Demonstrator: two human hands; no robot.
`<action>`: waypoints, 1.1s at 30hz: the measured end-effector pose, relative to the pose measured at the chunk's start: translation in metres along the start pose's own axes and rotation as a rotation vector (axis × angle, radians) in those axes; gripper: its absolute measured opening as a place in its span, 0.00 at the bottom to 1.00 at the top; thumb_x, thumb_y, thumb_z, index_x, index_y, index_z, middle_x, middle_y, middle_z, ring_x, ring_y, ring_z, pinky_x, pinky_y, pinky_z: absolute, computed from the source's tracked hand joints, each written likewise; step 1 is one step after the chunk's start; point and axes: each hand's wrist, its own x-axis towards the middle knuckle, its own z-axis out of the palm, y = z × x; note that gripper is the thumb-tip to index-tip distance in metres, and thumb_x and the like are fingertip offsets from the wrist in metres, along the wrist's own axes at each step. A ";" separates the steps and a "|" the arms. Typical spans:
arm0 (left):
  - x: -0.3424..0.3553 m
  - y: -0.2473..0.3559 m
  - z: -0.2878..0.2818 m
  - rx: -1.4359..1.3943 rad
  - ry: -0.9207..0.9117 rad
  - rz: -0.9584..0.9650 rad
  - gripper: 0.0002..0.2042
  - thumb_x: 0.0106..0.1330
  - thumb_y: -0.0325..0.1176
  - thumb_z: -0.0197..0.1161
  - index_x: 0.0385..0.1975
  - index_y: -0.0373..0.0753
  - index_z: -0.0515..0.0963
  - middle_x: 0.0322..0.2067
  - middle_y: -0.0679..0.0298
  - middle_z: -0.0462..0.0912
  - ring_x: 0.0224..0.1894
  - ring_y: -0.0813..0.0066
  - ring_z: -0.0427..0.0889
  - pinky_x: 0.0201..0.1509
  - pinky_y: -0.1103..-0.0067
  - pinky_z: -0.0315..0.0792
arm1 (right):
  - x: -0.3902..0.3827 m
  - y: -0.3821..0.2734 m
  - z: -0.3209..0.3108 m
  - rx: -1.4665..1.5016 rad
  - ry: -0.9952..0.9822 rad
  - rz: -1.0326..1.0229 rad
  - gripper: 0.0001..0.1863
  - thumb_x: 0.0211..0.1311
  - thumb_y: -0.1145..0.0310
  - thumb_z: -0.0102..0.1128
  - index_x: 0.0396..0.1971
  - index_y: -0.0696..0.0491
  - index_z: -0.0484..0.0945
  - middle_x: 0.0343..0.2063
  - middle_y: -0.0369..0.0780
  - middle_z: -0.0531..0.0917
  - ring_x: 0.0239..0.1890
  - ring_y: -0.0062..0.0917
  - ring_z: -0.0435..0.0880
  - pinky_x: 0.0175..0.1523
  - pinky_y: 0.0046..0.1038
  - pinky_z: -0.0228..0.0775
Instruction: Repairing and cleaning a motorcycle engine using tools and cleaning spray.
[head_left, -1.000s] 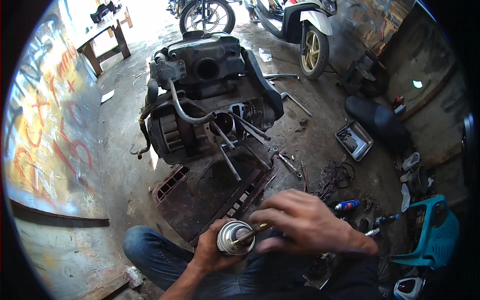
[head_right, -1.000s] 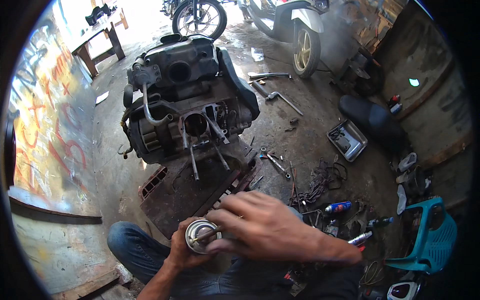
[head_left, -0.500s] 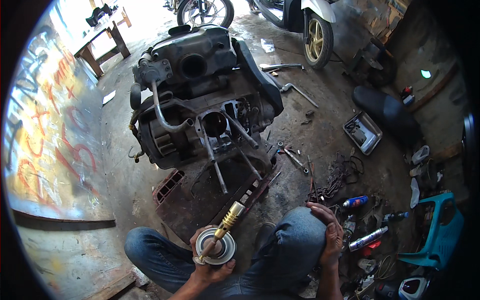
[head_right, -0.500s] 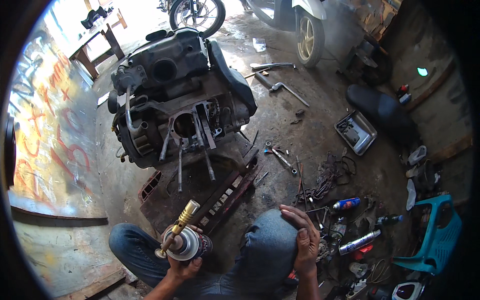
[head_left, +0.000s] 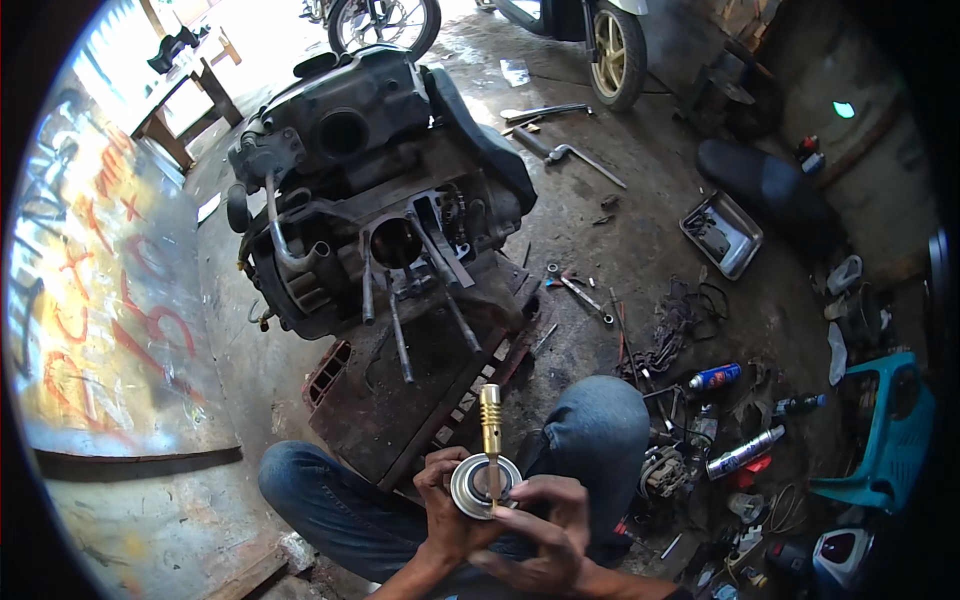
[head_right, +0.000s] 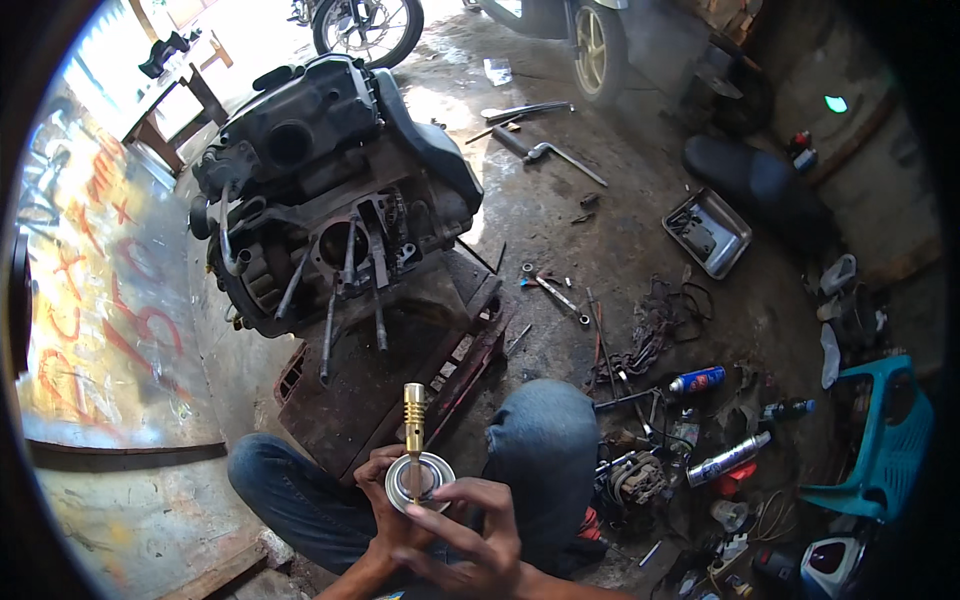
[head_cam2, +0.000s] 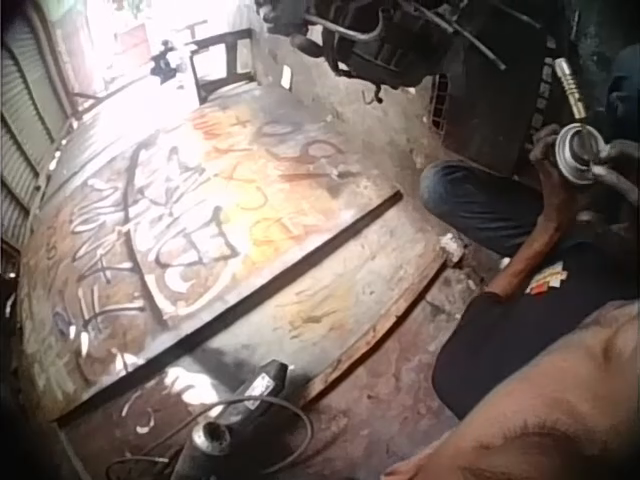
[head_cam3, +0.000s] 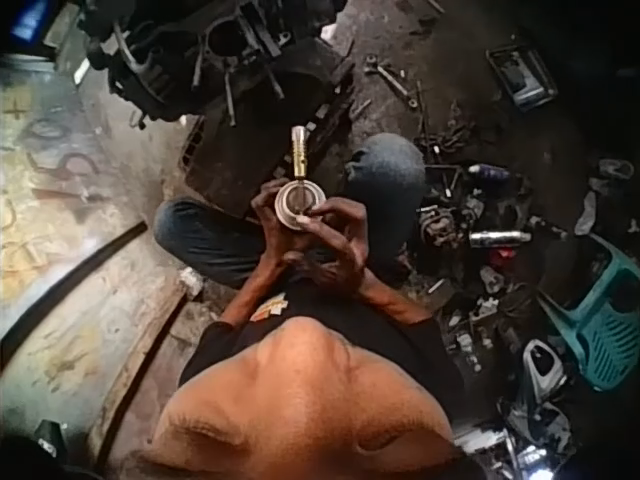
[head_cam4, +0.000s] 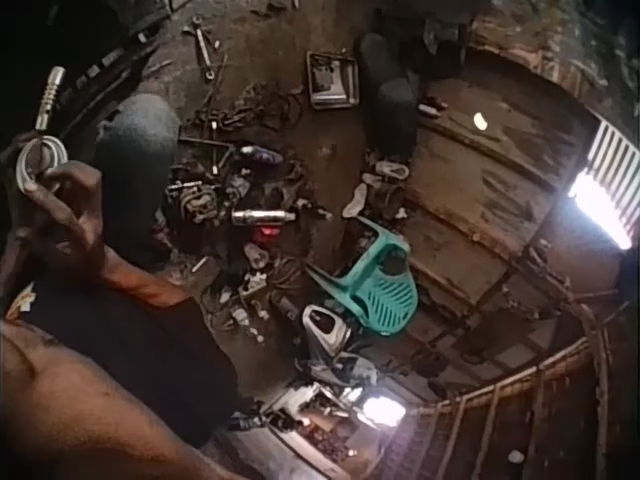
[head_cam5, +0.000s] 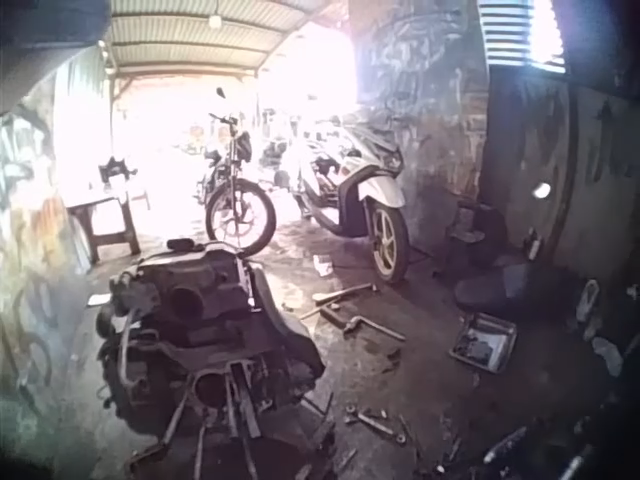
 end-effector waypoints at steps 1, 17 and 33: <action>-0.003 -0.001 0.005 -0.103 0.022 -0.029 0.46 0.40 0.40 0.85 0.51 0.37 0.53 0.47 0.49 0.67 0.50 0.60 0.72 0.54 0.66 0.69 | -0.004 0.004 0.008 -0.041 0.045 0.023 0.20 0.58 0.64 0.68 0.49 0.53 0.79 0.41 0.44 0.78 0.41 0.37 0.80 0.48 0.35 0.75; -0.012 -0.013 -0.010 -0.135 -0.056 -0.144 0.42 0.48 0.31 0.76 0.63 0.34 0.59 0.56 0.57 0.66 0.59 0.65 0.67 0.66 0.69 0.60 | -0.026 0.022 -0.014 0.119 0.436 -0.046 0.16 0.54 0.79 0.68 0.45 0.57 0.81 0.39 0.43 0.78 0.35 0.26 0.81 0.39 0.28 0.77; 0.044 -0.076 0.120 -0.199 -0.471 -0.493 0.31 0.58 0.32 0.72 0.61 0.40 0.66 0.49 0.57 0.79 0.49 0.69 0.79 0.54 0.73 0.72 | -0.276 0.146 -0.081 -0.092 -0.028 1.339 0.15 0.67 0.67 0.56 0.50 0.57 0.80 0.39 0.45 0.86 0.42 0.27 0.87 0.48 0.29 0.76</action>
